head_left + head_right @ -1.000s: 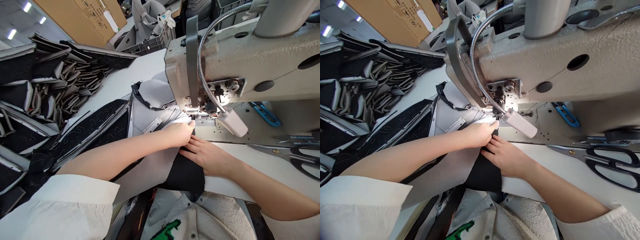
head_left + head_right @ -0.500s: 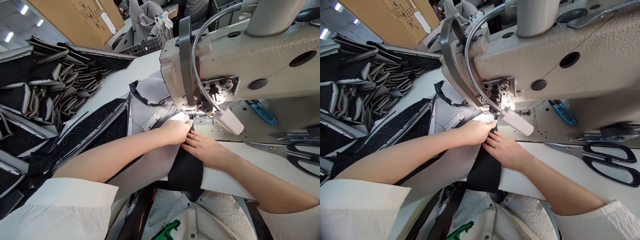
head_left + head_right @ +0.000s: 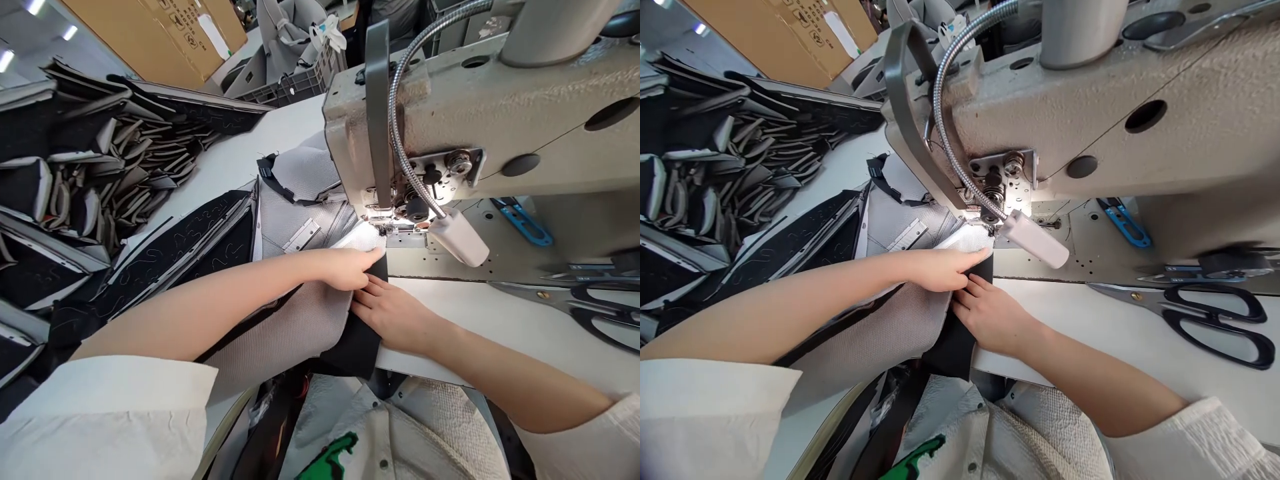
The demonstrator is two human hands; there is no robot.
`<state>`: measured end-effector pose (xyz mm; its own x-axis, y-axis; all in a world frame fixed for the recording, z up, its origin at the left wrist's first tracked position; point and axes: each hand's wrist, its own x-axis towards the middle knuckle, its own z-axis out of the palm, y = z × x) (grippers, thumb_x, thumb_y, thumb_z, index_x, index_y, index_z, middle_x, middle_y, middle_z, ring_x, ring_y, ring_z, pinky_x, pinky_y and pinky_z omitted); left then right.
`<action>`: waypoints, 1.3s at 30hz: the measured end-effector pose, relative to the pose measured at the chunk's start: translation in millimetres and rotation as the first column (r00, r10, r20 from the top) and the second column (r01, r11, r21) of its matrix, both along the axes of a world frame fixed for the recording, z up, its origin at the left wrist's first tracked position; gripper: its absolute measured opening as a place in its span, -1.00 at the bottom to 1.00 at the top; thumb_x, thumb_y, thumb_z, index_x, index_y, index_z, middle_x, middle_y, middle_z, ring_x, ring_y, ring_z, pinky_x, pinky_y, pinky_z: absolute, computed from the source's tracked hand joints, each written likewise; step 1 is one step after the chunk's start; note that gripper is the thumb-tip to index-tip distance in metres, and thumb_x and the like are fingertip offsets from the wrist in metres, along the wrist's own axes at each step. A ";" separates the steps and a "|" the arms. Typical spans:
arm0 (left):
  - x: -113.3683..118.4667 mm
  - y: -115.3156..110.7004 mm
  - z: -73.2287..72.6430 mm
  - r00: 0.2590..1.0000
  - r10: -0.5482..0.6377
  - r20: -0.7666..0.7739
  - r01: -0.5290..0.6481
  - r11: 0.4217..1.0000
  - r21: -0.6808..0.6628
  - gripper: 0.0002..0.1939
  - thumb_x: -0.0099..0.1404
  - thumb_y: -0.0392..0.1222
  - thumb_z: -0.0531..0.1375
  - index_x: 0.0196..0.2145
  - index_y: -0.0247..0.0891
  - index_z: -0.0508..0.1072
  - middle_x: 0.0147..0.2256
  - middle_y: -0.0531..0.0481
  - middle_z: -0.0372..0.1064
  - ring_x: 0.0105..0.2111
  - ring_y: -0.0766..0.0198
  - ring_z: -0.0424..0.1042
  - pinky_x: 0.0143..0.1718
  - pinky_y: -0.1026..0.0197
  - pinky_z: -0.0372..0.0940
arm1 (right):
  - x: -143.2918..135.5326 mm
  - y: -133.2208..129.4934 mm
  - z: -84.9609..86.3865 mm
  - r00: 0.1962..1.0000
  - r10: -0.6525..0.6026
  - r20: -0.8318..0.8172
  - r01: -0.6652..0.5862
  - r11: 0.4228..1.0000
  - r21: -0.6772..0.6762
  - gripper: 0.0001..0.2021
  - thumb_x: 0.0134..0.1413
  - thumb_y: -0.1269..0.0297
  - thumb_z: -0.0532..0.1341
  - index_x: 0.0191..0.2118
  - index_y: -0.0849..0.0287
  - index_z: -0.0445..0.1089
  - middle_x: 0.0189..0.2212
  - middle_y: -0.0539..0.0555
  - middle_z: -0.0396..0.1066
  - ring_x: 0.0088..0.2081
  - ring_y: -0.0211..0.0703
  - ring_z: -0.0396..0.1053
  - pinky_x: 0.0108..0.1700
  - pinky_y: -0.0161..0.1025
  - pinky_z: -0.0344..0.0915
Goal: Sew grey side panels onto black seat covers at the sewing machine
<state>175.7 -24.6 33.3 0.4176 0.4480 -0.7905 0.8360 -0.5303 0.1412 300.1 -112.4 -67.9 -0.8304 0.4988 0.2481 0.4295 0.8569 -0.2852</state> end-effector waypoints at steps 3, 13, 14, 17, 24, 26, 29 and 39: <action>14.8 -2.1 0.8 0.997 -0.005 -0.075 0.009 0.998 0.058 -0.21 0.22 -0.29 -0.03 0.33 -0.27 -0.34 0.09 -0.25 0.28 -0.09 0.08 0.41 -0.25 0.22 0.30 | -2.2 2.8 -0.8 0.999 -0.042 0.005 0.042 0.998 0.037 -0.63 -0.04 0.43 0.11 -0.06 0.39 0.38 -0.09 0.29 0.39 0.04 0.09 0.25 0.22 0.01 0.04; 9.5 -24.6 -26.6 0.999 -0.037 -0.003 0.035 0.920 0.390 -0.29 0.25 -0.31 -0.09 0.32 -0.33 -0.24 -0.20 -0.19 0.46 -0.26 0.08 0.44 -0.32 0.15 0.27 | 3.0 1.1 5.6 0.999 -0.040 0.015 0.041 0.998 -0.051 -0.72 -0.08 0.33 0.18 -0.19 0.27 0.42 -0.15 0.24 0.40 0.05 0.10 0.21 0.25 0.06 -0.09; 5.0 -29.8 -27.5 0.999 -0.046 -0.007 0.045 0.916 0.399 -0.29 0.25 -0.31 -0.09 0.33 -0.33 -0.25 -0.22 -0.20 0.46 -0.28 0.07 0.44 -0.31 0.13 0.27 | 3.2 -4.6 6.5 1.000 -0.008 0.003 0.008 0.998 -0.055 -0.70 -0.04 0.30 0.17 -0.14 0.27 0.40 -0.12 0.23 0.39 0.06 0.09 0.21 0.25 0.06 -0.09; -10.4 -35.5 -23.0 0.997 -0.050 -0.063 0.068 0.946 0.317 -0.23 0.24 -0.30 -0.05 0.33 -0.25 -0.33 -0.29 -0.13 0.48 -0.38 0.11 0.45 -0.38 0.17 0.27 | -2.9 -19.8 5.4 0.999 0.035 -0.028 -0.036 0.998 -0.043 -0.54 0.05 0.23 0.14 0.06 0.34 0.29 0.05 0.28 0.29 0.14 0.07 0.15 0.27 0.02 -0.11; -21.2 -10.8 -4.9 0.974 0.044 0.220 -0.046 0.999 0.004 -0.25 0.19 -0.35 -0.06 0.33 -0.25 -0.18 0.07 -0.05 0.31 -0.01 0.21 0.34 -0.13 0.32 0.27 | -54.7 -23.9 -7.7 0.990 -0.139 -0.020 0.140 0.990 0.016 -0.76 0.11 0.39 0.09 -0.20 0.33 0.46 -0.15 0.29 0.44 0.03 0.12 0.27 0.21 0.08 -0.02; -17.2 -13.3 -7.3 0.969 0.085 0.232 -0.086 0.996 -0.008 -0.25 0.18 -0.36 -0.05 0.32 -0.29 -0.17 0.18 -0.06 0.16 0.10 0.20 0.25 -0.02 0.31 0.23 | -64.1 -28.9 -8.4 0.988 -0.155 -0.013 0.155 0.988 0.004 -0.78 0.09 0.42 0.10 -0.24 0.30 0.48 -0.26 0.25 0.48 -0.05 0.11 0.33 0.18 0.11 0.01; -11.8 -22.3 -13.7 0.971 0.104 0.215 -0.109 0.994 0.013 -0.25 0.21 -0.35 -0.06 0.32 -0.33 -0.21 0.27 -0.10 -0.04 0.20 0.20 0.12 0.09 0.29 0.14 | -66.1 -42.4 -5.3 0.987 -0.160 -0.012 0.160 0.987 0.001 -0.79 0.08 0.42 0.12 -0.24 0.31 0.48 -0.28 0.24 0.48 -0.06 0.12 0.32 0.15 0.12 0.04; 9.8 -14.5 -24.5 0.984 0.077 0.162 -0.104 0.980 0.167 -0.28 0.26 -0.29 -0.08 0.32 -0.45 -0.25 0.08 -0.27 0.28 -0.01 0.07 0.36 -0.16 0.22 0.26 | -83.0 -45.8 2.3 0.977 -0.203 0.058 0.210 0.964 -0.165 -0.78 0.05 0.52 0.07 -0.26 0.31 0.46 -0.31 0.28 0.47 -0.06 0.08 0.32 0.01 0.02 0.20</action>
